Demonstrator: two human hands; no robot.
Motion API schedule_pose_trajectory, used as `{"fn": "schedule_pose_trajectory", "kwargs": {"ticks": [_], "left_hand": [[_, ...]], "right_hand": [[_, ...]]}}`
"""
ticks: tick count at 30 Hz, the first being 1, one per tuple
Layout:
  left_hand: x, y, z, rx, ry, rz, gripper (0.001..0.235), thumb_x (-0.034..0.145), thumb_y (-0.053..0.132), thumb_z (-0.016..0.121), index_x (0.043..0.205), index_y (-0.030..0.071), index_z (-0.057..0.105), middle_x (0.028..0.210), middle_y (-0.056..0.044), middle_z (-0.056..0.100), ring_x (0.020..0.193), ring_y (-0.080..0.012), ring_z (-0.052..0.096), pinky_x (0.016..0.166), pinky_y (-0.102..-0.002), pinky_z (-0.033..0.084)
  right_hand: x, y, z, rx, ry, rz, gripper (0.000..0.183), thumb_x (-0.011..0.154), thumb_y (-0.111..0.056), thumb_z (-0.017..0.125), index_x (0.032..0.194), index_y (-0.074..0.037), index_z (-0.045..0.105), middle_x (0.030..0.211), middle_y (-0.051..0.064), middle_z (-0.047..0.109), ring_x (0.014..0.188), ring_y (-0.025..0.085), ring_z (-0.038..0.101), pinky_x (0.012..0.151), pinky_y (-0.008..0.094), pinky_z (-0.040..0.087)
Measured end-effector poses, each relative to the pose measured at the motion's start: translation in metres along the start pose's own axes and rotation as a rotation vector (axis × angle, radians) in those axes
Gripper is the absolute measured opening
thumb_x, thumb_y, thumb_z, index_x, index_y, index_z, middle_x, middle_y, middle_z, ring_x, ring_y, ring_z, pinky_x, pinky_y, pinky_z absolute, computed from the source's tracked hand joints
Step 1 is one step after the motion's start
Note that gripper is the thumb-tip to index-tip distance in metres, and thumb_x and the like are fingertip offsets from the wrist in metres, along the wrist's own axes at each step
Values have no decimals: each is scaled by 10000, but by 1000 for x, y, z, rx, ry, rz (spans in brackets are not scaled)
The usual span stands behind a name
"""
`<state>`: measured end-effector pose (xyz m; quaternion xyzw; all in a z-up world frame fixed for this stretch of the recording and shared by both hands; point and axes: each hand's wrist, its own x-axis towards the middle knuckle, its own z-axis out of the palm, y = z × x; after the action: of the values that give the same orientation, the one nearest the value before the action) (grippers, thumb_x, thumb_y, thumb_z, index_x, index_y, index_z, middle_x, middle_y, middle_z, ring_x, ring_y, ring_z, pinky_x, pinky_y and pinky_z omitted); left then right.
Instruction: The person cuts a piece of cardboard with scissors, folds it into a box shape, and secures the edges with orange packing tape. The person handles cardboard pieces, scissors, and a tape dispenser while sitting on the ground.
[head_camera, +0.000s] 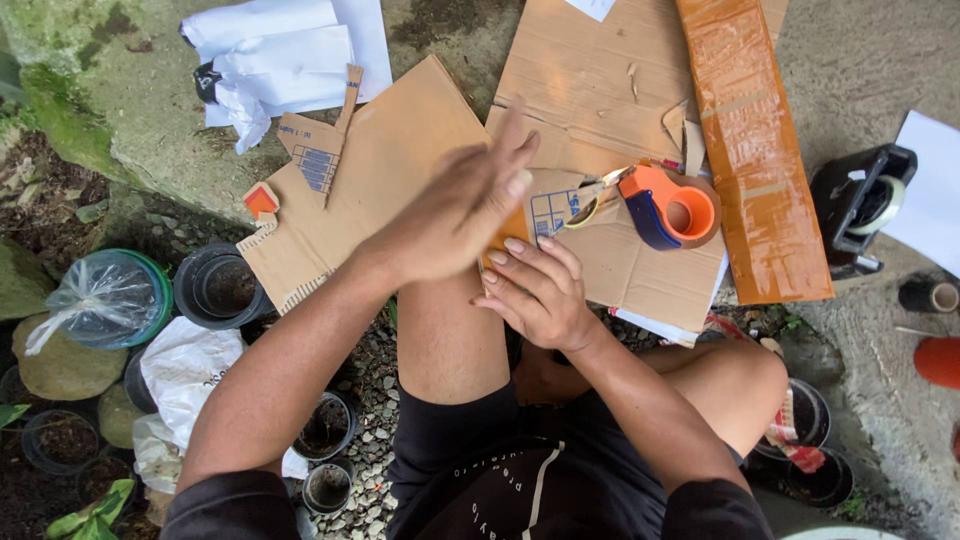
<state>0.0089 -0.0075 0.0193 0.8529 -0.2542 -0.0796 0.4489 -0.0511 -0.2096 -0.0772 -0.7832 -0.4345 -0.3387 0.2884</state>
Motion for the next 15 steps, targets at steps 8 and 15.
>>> {"fn": "schedule_pose_trajectory", "kwargs": {"ticks": [8,15], "left_hand": [[-8,-59,45,-652,344,-12,516,1178,345,304,1352,-34,608,1294,-155,707,1239,-231,664,1118,-366,504],[-11,-75,87,-665,449,110,375,1151,289,384,1318,-35,474,1267,-160,603,1149,-202,573,1043,-359,463]], "right_hand": [[-4,3,2,3,29,-11,483,908,-291,893,1280,-125,635,1347,54,613,1322,257,527,1176,466,353],[-17,7,18,-46,71,-31,630,896,-310,946,1344,-167,527,1329,35,550,1324,245,500,1200,457,332]]}}
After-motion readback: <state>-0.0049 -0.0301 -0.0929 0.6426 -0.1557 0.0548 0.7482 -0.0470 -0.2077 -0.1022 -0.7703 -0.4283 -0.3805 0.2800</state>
